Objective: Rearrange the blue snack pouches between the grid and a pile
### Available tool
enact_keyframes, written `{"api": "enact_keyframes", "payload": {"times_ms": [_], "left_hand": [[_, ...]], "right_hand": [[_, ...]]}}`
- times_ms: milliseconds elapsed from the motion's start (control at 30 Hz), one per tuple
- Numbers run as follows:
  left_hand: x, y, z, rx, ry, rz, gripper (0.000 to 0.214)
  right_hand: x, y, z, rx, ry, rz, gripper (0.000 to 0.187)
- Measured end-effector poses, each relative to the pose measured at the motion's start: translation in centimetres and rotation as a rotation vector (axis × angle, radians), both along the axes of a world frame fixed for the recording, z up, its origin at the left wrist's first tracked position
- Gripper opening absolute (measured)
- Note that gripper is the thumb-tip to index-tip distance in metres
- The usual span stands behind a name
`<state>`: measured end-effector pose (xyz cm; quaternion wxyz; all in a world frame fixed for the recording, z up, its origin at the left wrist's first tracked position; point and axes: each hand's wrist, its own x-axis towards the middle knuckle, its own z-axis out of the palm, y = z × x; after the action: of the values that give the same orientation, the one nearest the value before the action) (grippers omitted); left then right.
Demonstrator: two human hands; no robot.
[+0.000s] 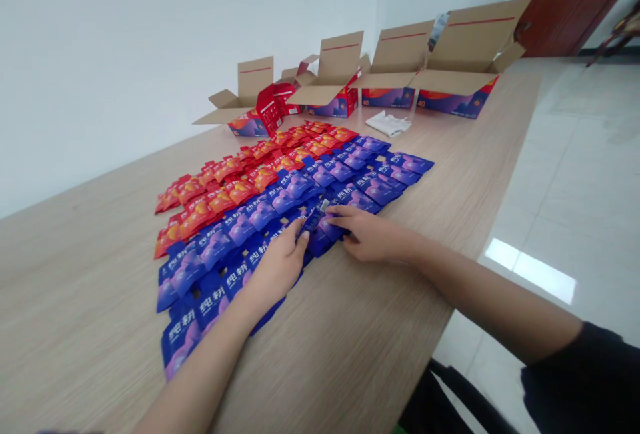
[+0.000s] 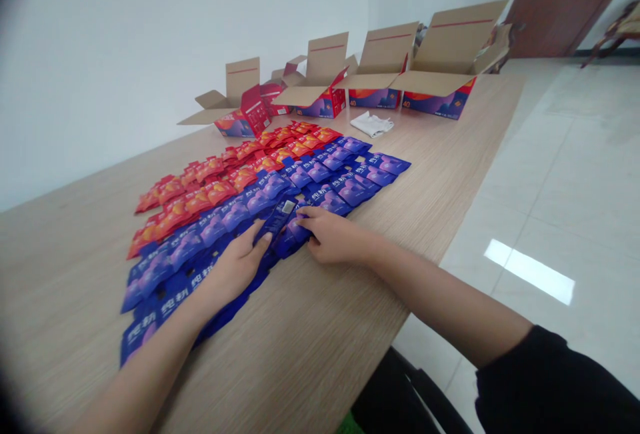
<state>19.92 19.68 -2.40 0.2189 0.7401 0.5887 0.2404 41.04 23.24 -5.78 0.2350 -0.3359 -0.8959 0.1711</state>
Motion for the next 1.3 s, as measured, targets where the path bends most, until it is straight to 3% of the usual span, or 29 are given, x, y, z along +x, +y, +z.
{"api": "enact_keyframes", "payload": {"times_ms": [367, 500, 633, 833, 1300], "left_hand": [[0.6, -0.3, 0.6, -0.037, -0.091, -0.067, 0.043], [1.2, -0.1, 0.9, -0.013, -0.065, -0.013, 0.047], [2.6, 0.7, 1.3, -0.011, -0.060, -0.018, 0.044], [4.4, 2.3, 0.6, -0.025, -0.030, -0.012, 0.039], [4.5, 2.5, 0.1, -0.058, 0.005, -0.037, 0.045]], "right_hand": [[0.2, 0.3, 0.0, 0.027, 0.108, 0.023, 0.049], [2.0, 1.4, 0.9, 0.123, 0.166, -0.113, 0.051], [3.7, 2.2, 0.5, 0.136, 0.049, -0.271, 0.041], [3.5, 1.7, -0.3, 0.075, -0.051, -0.219, 0.046], [3.7, 1.7, 0.4, -0.031, -0.020, -0.206, 0.055]]}}
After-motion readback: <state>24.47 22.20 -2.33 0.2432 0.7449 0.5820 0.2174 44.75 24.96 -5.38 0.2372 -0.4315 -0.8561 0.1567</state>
